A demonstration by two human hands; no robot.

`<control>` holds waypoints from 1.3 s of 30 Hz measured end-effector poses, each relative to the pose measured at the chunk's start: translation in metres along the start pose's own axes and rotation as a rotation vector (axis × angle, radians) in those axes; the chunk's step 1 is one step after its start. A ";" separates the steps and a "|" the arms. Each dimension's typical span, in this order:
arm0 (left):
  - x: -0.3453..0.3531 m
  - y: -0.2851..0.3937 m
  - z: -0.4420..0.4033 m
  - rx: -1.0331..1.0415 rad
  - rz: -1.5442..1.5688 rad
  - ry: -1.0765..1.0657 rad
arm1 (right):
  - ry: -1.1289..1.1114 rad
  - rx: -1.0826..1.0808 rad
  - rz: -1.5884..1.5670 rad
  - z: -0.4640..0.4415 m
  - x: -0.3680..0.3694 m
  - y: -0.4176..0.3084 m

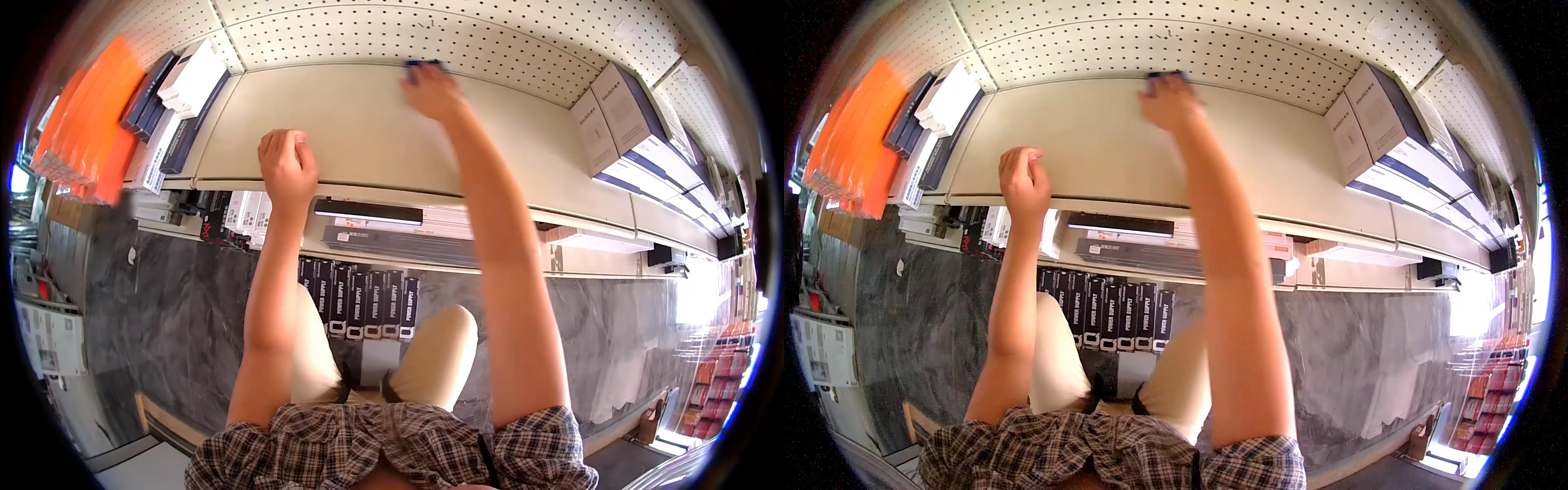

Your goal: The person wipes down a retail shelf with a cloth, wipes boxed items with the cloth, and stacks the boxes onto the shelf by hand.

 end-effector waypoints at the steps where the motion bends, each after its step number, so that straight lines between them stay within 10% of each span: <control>1: 0.000 0.004 0.000 0.027 -0.032 0.015 | 0.107 0.039 0.075 -0.004 0.010 0.051; 9: 0.005 0.009 0.002 0.021 -0.071 -0.006 | 0.144 0.279 0.179 0.048 -0.013 0.326; 12: 0.003 0.008 0.006 0.003 -0.082 -0.020 | 0.070 0.526 0.216 0.076 -0.066 0.245; 16: 0.005 0.007 0.004 -0.009 -0.074 -0.012 | 0.205 -0.135 0.188 0.036 0.010 0.150; 18: 0.006 0.005 0.006 0.012 -0.087 -0.004 | 0.199 -0.061 -0.038 0.074 -0.034 0.073; 24: 0.001 0.001 0.004 -0.016 -0.028 0.018 | -0.047 0.039 0.322 0.065 -0.013 0.283; 32: 0.008 -0.002 0.007 -0.092 -0.068 -0.053 | 0.218 0.295 0.160 0.206 -0.086 0.232; 39: 0.008 0.004 0.008 -0.043 -0.063 -0.045 | 0.027 0.341 0.182 0.124 -0.056 0.257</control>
Point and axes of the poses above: each hand's wrist, its own z-axis away from the middle knuckle, its own x-axis out of the palm, y = z × x, the point moved 9 cm from there along -z, towards the middle knuckle, and after that the axes turned 12 degrees about y, right-handed, at the moved point
